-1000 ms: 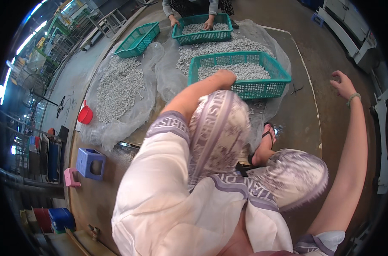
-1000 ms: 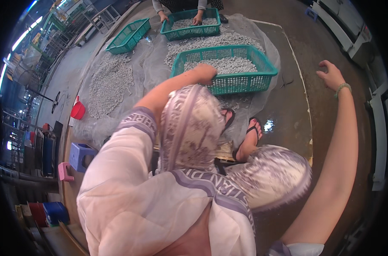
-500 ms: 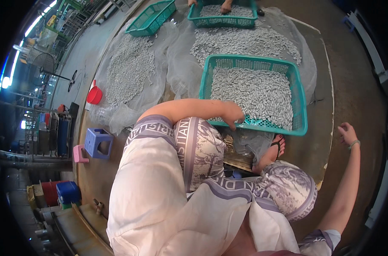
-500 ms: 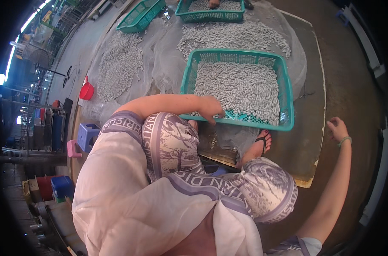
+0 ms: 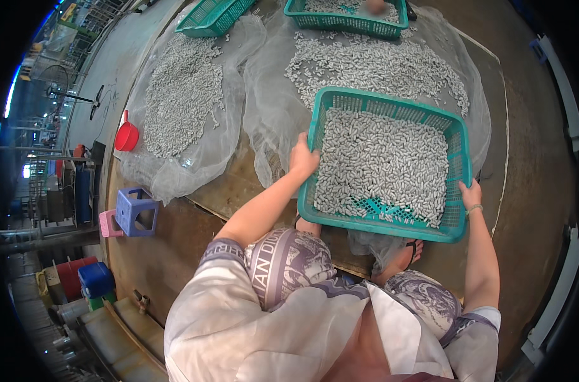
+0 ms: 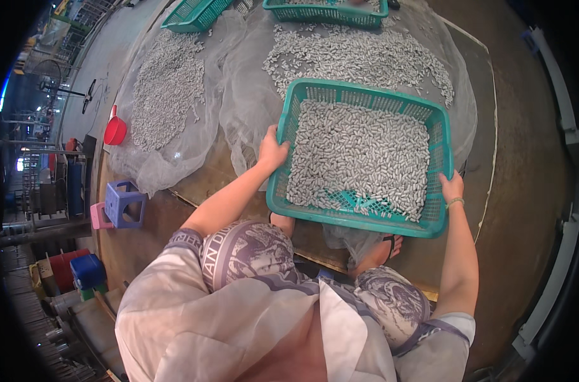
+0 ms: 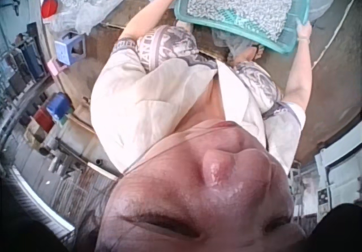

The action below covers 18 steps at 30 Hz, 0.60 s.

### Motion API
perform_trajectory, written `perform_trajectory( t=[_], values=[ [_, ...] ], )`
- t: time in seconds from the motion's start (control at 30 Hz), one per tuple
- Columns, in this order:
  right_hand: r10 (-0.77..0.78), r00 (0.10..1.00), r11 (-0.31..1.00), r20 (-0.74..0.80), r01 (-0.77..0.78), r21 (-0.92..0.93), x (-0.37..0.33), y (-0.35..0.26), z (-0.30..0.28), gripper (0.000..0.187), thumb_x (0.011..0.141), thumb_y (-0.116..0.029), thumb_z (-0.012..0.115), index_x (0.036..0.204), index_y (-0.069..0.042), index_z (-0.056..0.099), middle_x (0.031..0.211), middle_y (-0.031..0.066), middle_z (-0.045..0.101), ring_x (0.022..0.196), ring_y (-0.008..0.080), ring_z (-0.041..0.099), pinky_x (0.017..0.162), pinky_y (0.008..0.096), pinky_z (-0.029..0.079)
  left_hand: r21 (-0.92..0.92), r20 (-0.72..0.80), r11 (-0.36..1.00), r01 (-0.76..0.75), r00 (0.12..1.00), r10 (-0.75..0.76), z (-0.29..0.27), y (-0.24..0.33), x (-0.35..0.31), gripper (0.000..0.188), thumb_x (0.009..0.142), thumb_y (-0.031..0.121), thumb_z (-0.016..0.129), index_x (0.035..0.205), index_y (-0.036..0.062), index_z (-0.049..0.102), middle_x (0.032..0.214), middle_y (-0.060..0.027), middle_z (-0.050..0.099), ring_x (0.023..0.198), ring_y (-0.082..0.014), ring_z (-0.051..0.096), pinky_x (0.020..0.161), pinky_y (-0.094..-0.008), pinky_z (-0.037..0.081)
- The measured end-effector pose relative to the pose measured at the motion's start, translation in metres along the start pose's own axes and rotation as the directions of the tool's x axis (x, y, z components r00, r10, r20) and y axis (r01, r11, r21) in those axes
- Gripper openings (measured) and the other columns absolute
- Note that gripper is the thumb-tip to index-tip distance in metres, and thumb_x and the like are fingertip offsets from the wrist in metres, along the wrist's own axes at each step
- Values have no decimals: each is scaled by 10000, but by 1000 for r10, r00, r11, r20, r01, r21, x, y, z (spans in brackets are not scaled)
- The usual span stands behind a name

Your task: The person scoops small white cylindrical items from a large pile on a tarp and places them into a green plastic basket. The person repeatedly fills the basket by hand and shakes it to settle the contents.

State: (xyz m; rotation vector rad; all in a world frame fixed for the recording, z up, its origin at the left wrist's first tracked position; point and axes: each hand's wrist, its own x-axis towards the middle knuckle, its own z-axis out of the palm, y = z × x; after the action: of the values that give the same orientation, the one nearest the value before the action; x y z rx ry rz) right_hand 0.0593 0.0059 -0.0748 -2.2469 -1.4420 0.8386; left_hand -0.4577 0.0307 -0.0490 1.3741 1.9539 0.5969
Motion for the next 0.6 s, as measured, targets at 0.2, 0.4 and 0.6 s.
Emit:
perform_trajectory(
  t=[0.2, 0.4, 0.6],
  values=[
    [-82, 962, 924, -262, 172, 341, -75, -36, 3, 231, 827, -103, 602, 1010, 38, 594, 912, 97, 648, 835, 166, 598, 754, 310, 469, -141, -246, 909, -391, 904, 351, -36, -15, -4, 433, 768, 125, 600, 1179, 8, 528, 1027, -245, 616, 982, -385, 593, 858, -394, 459],
    [-179, 957, 945, -228, 232, 231, -74, -75, 4, 217, 804, -69, 602, 991, 38, 585, 835, 116, 641, 770, 171, 597, 720, 311, 467, -33, -225, 952, -305, 930, 291, -75, 3, 10, 434, 745, 83, 577, 1168, 1, 532, 1006, -252, 616, 985, -379, 591, 847, -405, 460],
    [-87, 971, 968, -224, 135, 210, -41, -27, 25, 218, 768, -76, 620, 955, 35, 599, 803, 123, 647, 729, 195, 608, 701, 340, 476, -29, -128, 956, -293, 949, 287, -60, 5, 30, 453, 731, 106, 621, 1153, -38, 540, 1039, -222, 627, 989, -312, 612, 867, -364, 450]
  ],
)
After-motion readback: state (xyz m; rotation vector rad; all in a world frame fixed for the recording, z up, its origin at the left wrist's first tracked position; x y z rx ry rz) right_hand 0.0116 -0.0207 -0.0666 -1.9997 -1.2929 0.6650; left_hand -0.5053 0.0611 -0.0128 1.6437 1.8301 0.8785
